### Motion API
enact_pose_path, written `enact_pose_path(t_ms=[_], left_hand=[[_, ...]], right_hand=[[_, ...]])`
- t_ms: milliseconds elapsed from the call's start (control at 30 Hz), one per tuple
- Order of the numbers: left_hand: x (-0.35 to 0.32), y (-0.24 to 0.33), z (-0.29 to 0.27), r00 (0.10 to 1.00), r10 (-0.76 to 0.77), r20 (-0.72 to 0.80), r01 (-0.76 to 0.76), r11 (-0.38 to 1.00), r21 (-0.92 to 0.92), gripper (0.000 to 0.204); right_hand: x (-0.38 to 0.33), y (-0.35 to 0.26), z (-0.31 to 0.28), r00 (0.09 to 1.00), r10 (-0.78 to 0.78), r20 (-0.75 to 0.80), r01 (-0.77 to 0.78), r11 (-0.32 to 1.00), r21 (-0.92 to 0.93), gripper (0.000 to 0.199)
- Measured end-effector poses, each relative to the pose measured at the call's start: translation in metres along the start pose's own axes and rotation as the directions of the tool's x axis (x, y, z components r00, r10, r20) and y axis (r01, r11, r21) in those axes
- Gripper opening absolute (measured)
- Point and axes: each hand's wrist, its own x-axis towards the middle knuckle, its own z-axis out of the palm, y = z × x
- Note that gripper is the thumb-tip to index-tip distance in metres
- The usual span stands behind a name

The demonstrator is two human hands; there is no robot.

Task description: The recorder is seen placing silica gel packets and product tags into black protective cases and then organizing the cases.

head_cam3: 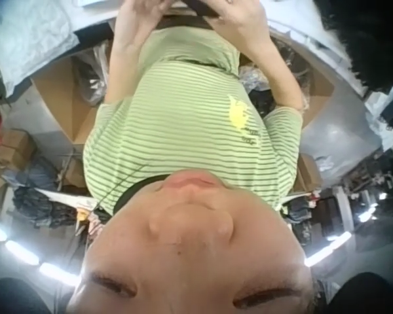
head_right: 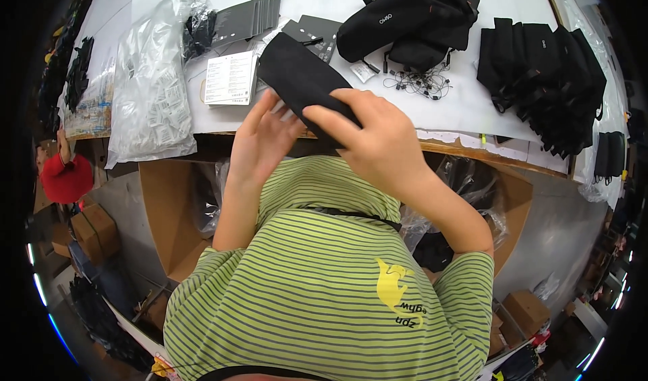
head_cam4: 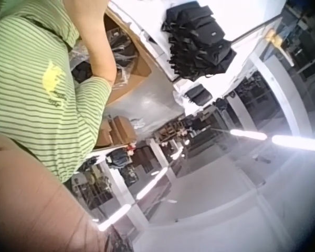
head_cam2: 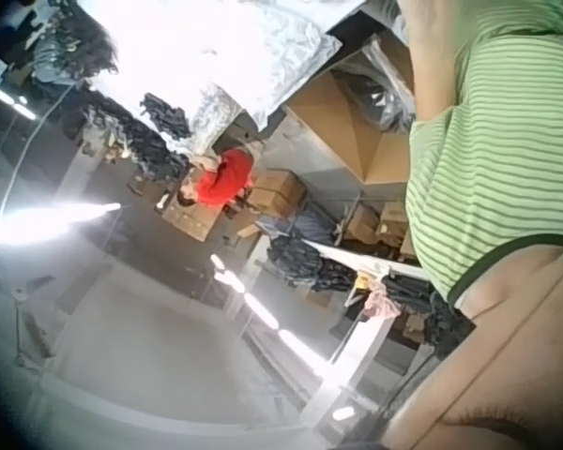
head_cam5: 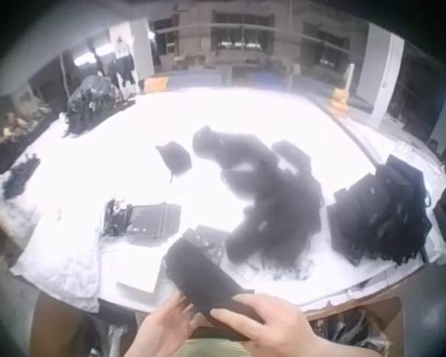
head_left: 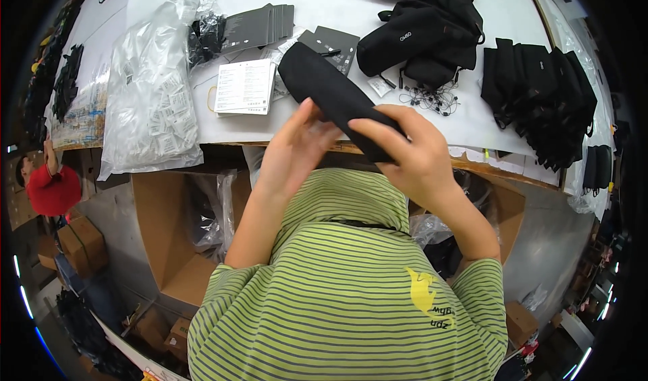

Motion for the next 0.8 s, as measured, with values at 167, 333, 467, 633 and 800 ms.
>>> enact_pose_path(t_ms=[167, 333, 467, 633, 800], left_hand=[[0.005, 0.02, -0.004, 0.729, 0.543, 0.417, -0.627, 0.285, 0.725, 0.083], [-0.007, 0.048, -0.004, 0.765, 0.301, 0.569, -0.611, 0.059, 0.79, 0.037], [-0.003, 0.037, 0.002, 0.811, 0.144, 0.567, -0.569, -0.027, 0.822, 0.041], [0.005, 0.017, 0.026, 0.74, 0.185, 0.647, -0.654, -0.03, 0.756, 0.037], [0.018, 0.052, -0.006, 0.665, 0.525, 0.531, -0.42, -0.324, 0.848, 0.027]], right_hand=[[-0.004, 0.012, -0.024, 0.989, 0.145, 0.007, -0.127, 0.837, 0.532, 0.048], [-0.012, 0.022, -0.039, 0.977, 0.154, 0.149, -0.205, 0.873, 0.442, 0.034], [-0.02, 0.033, -0.071, 0.769, 0.287, 0.572, -0.516, 0.806, 0.289, 0.035], [-0.047, 0.057, -0.122, 0.843, 0.37, 0.391, -0.504, 0.798, 0.331, 0.04], [-0.077, 0.098, -0.23, 0.638, 0.452, -0.624, -0.548, 0.835, 0.044, 0.03]])
